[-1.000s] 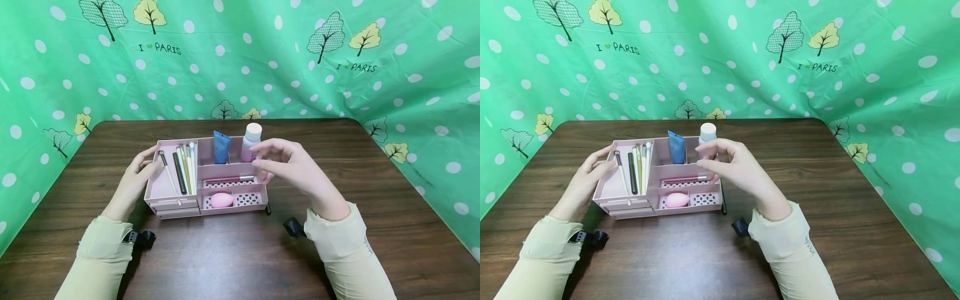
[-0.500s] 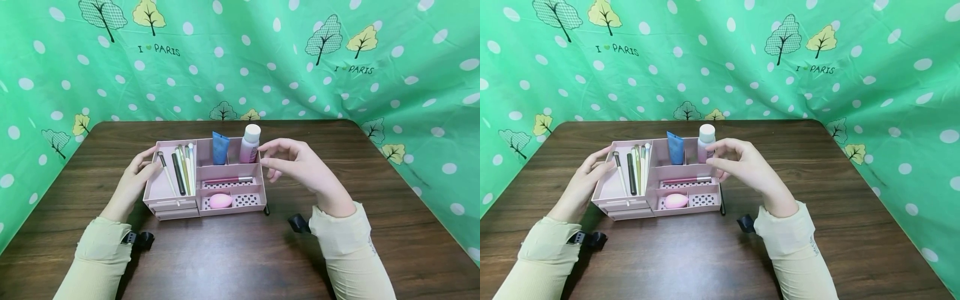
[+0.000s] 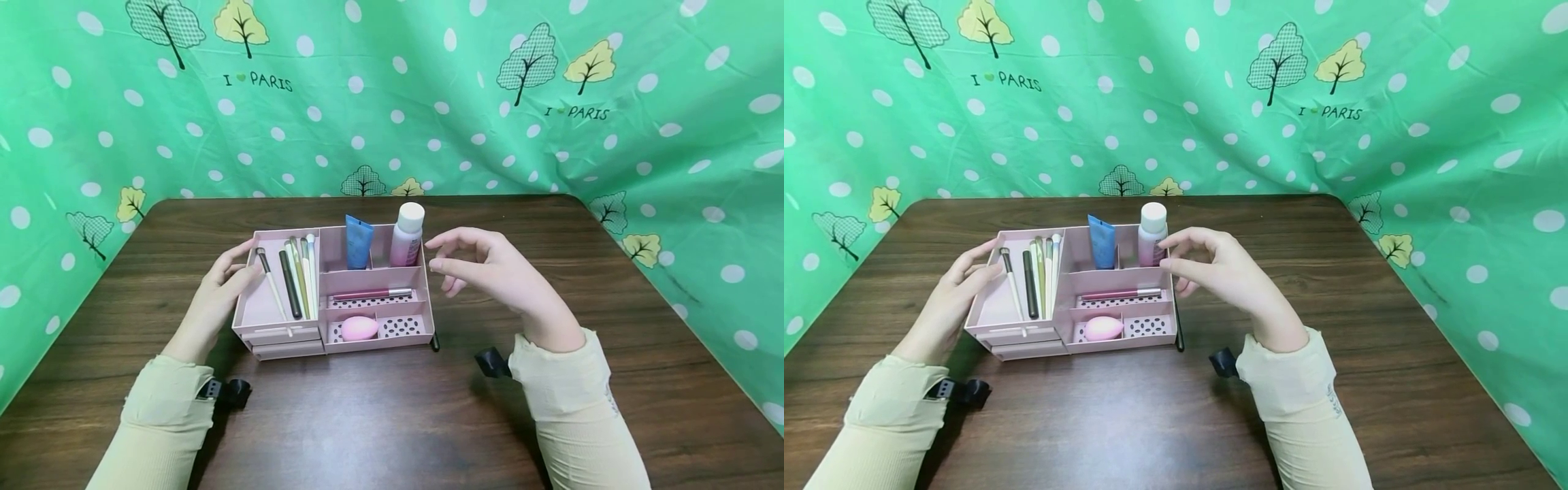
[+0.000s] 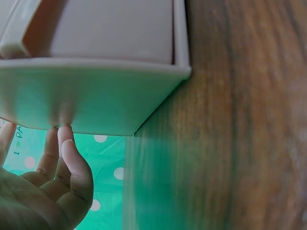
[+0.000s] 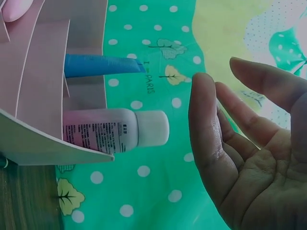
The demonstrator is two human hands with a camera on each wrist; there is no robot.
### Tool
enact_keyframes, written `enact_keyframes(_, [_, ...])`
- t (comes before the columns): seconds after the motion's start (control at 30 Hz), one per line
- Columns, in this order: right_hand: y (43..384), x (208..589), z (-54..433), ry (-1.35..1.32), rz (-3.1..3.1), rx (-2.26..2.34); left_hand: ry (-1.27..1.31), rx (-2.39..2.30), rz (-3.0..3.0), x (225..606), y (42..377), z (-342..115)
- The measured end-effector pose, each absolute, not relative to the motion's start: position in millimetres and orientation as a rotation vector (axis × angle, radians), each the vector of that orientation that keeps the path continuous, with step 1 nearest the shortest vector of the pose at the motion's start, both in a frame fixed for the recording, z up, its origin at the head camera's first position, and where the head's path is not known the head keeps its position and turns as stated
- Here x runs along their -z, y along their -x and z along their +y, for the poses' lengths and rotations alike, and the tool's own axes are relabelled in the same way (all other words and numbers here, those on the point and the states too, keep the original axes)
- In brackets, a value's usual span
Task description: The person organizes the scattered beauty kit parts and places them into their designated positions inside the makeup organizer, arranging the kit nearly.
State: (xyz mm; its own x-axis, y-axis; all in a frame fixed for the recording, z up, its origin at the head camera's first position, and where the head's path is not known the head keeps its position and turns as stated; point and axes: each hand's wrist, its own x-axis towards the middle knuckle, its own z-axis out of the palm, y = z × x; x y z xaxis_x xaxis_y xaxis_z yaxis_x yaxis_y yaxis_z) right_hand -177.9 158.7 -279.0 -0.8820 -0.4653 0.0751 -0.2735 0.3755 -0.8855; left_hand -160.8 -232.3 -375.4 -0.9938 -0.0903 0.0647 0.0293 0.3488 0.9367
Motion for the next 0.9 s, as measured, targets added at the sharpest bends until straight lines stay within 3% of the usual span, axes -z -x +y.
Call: enact_keyframes(0.9, [201,296,171,0.571,2.433,1.496,-0.037,1.740,-2.477,375,160,-231])
